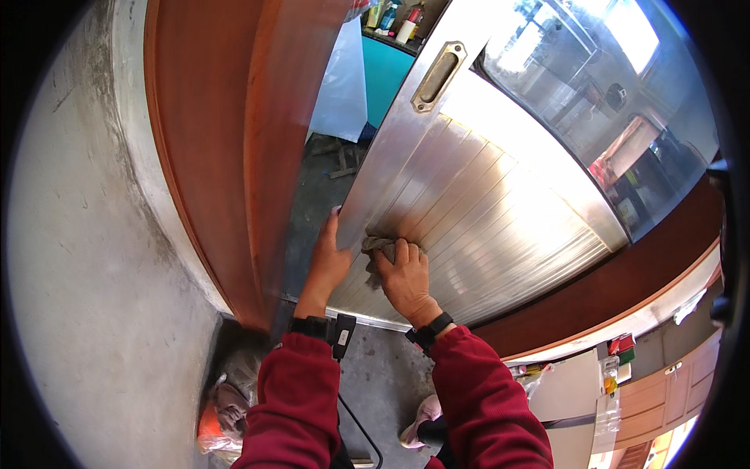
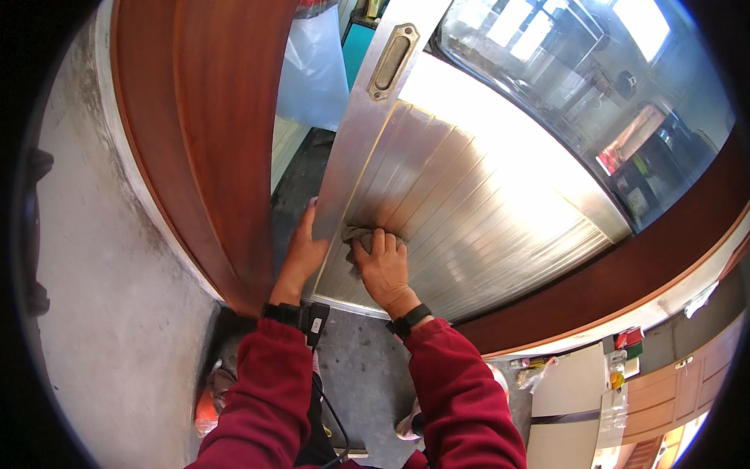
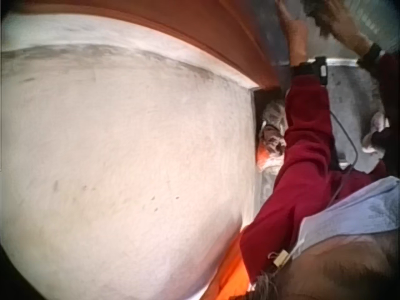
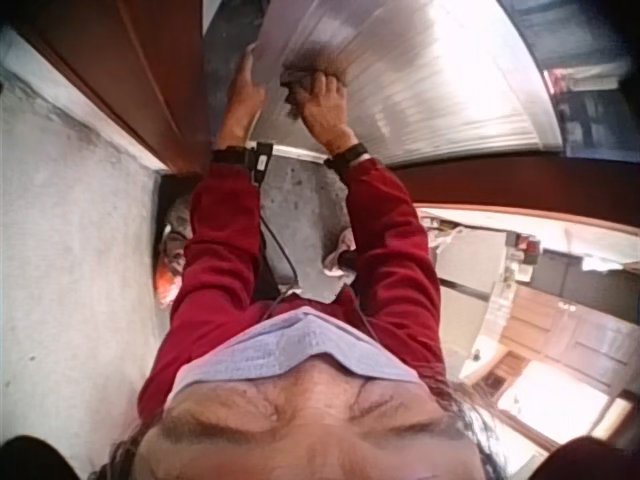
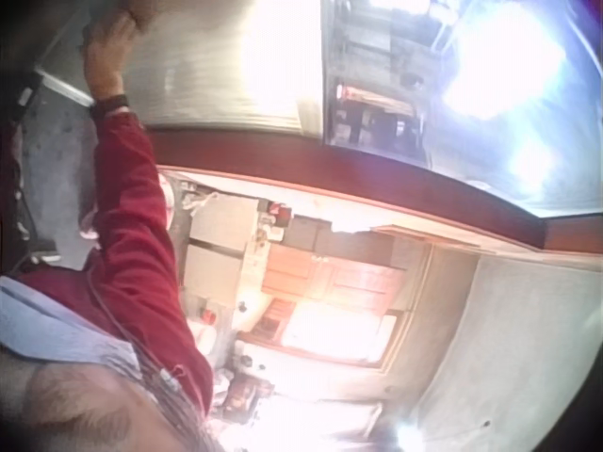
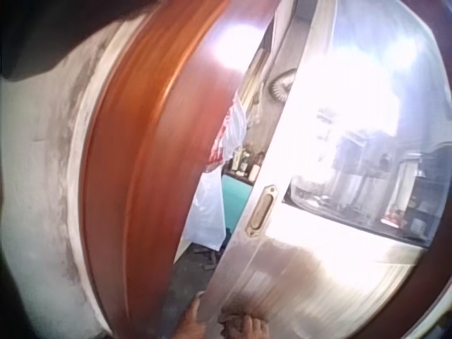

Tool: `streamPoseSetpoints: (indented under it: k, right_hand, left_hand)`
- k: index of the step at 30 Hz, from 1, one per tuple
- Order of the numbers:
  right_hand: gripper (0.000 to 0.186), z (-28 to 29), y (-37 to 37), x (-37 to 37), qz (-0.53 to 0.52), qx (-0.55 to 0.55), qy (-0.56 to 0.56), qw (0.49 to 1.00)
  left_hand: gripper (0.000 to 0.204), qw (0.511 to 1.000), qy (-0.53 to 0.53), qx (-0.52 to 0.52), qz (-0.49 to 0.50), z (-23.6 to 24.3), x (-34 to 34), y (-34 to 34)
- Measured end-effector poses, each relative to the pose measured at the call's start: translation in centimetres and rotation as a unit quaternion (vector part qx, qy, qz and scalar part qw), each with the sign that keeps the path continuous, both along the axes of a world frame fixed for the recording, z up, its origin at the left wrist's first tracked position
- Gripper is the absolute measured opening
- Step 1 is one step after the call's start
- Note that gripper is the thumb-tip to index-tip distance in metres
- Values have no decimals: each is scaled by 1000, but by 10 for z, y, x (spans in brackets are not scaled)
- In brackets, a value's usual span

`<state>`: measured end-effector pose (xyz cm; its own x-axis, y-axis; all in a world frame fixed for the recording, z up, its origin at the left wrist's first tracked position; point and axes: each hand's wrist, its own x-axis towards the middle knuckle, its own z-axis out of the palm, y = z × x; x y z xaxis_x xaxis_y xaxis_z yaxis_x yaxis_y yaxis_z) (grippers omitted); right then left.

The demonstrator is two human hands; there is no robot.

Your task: The person wipes a metal door with a cloth, moving from the upper section down to the lower edge. They switch to a second cloth and continue wiping the door surface before opening the door and moving a bucket of water.

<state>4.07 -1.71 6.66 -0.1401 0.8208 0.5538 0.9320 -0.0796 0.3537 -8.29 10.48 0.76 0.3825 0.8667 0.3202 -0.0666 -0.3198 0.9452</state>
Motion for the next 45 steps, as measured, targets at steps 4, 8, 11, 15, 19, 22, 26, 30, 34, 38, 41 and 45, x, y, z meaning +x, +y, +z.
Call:
streamPoseSetpoints:
  k: [4,8,11,15,19,22,26,30,34,38,41,45]
  right_hand:
    - [50,23,1,3,-3,58,63,996]
    - [51,33,5,8,-25,105,80,991]
    - [49,-2,7,1,-27,45,44,998]
    - [48,-33,3,-7,-24,-58,56,996]
    - [52,9,4,4,7,64,92,994]
    - [56,31,5,10,-48,102,110,988]
    - [57,-3,3,-5,-35,36,58,997]
    - [51,-14,-1,-9,-69,-90,85,990]
    - [64,34,-3,5,-16,87,119,989]
    - [67,28,2,5,-29,108,103,988]
    - [62,-23,-1,-2,-42,22,90,995]
    - [57,-36,-11,7,-28,-11,119,992]
  left_hand:
    - [82,999,23,21,5,-3,-2,2]
    - [82,1000,-9,-1,-10,-7,1,1]
    - [81,1000,-2,14,-3,-3,-1,2]
    - [81,1000,18,3,-8,4,-7,0]
    - [78,1000,13,-16,5,4,-6,-3]
    - [78,999,-8,-33,-5,3,-3,-2]
    - [77,1000,-1,-16,-2,3,-4,-1]
    - [83,999,32,-11,-12,4,-8,0]
    - [81,1000,8,-20,-22,2,-8,-1]
    - [79,999,1,-23,-26,3,-8,-1]
    - [78,1000,5,-12,-23,4,-9,1]
    - [77,1000,7,-2,-28,3,-10,3]
